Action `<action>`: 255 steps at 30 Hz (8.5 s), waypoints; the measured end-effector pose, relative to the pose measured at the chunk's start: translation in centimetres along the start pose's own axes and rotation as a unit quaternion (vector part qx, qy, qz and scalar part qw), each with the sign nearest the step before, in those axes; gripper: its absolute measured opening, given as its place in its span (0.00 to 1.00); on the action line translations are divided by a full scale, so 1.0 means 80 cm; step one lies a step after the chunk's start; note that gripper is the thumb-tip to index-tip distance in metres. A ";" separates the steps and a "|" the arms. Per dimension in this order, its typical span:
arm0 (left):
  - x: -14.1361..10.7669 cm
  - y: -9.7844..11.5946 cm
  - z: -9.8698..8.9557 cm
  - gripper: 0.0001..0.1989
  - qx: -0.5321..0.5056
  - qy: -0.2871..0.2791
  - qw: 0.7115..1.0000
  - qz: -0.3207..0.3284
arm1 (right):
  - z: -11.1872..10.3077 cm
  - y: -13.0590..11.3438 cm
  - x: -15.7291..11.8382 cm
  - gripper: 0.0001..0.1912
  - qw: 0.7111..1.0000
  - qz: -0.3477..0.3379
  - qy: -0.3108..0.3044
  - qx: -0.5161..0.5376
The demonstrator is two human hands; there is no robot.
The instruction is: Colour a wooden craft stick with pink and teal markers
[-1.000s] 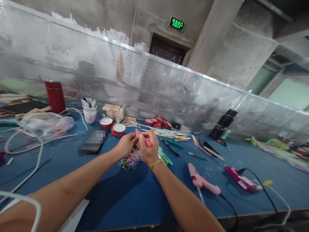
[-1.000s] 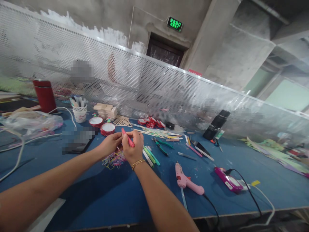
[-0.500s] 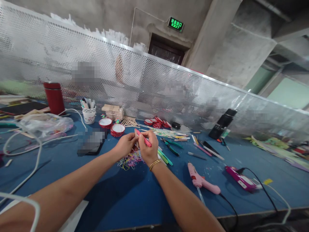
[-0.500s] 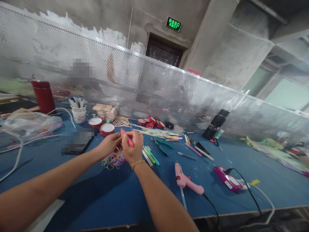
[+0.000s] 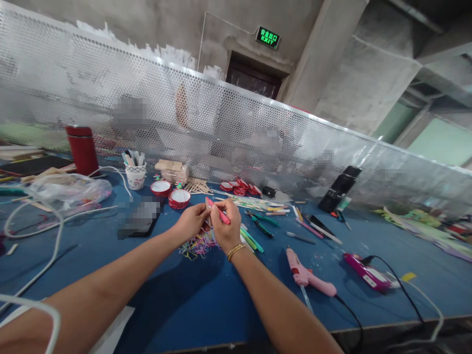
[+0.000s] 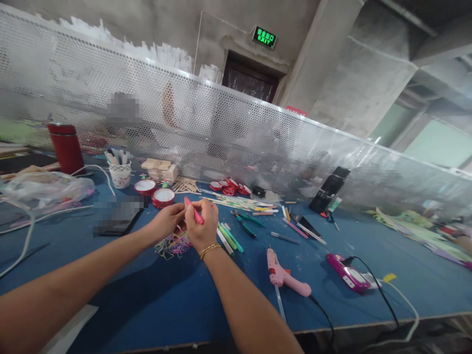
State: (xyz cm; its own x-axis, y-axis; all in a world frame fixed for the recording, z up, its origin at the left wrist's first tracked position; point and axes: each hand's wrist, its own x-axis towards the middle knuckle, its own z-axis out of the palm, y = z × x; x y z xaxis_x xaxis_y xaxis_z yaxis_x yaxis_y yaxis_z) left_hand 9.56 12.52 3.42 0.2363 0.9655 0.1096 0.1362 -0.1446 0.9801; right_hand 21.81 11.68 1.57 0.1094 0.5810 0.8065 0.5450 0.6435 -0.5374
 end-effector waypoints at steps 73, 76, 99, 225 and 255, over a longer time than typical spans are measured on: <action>0.002 0.000 -0.003 0.19 -0.010 -0.001 1.000 0.000 | 0.000 -0.002 0.003 0.06 1.000 -0.003 0.007 -0.011; 0.001 0.001 -0.002 0.19 -0.011 0.000 1.000 -0.002 | -0.001 -0.004 0.004 0.06 1.000 -0.005 0.006 -0.011; 0.001 -0.001 -0.001 0.19 0.003 0.008 1.000 -0.004 | 0.000 -0.007 0.002 0.06 1.000 -0.008 -0.004 -0.003; 0.005 -0.007 -0.005 0.18 0.025 -0.001 1.000 0.006 | -0.001 -0.010 0.003 0.06 1.000 -0.006 -0.002 -0.025; 0.012 -0.009 -0.012 0.11 0.006 0.015 1.000 -0.015 | -0.002 -0.005 0.006 0.08 1.000 -0.013 -0.002 -0.012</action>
State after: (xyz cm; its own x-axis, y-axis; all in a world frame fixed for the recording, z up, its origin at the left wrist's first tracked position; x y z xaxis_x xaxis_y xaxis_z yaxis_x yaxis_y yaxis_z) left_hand 8.77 13.78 2.96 0.2028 0.9755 0.0852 0.1546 -0.1179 0.9809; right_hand 21.78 11.66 2.22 0.0919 0.5665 0.8189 0.5670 0.6463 -0.5107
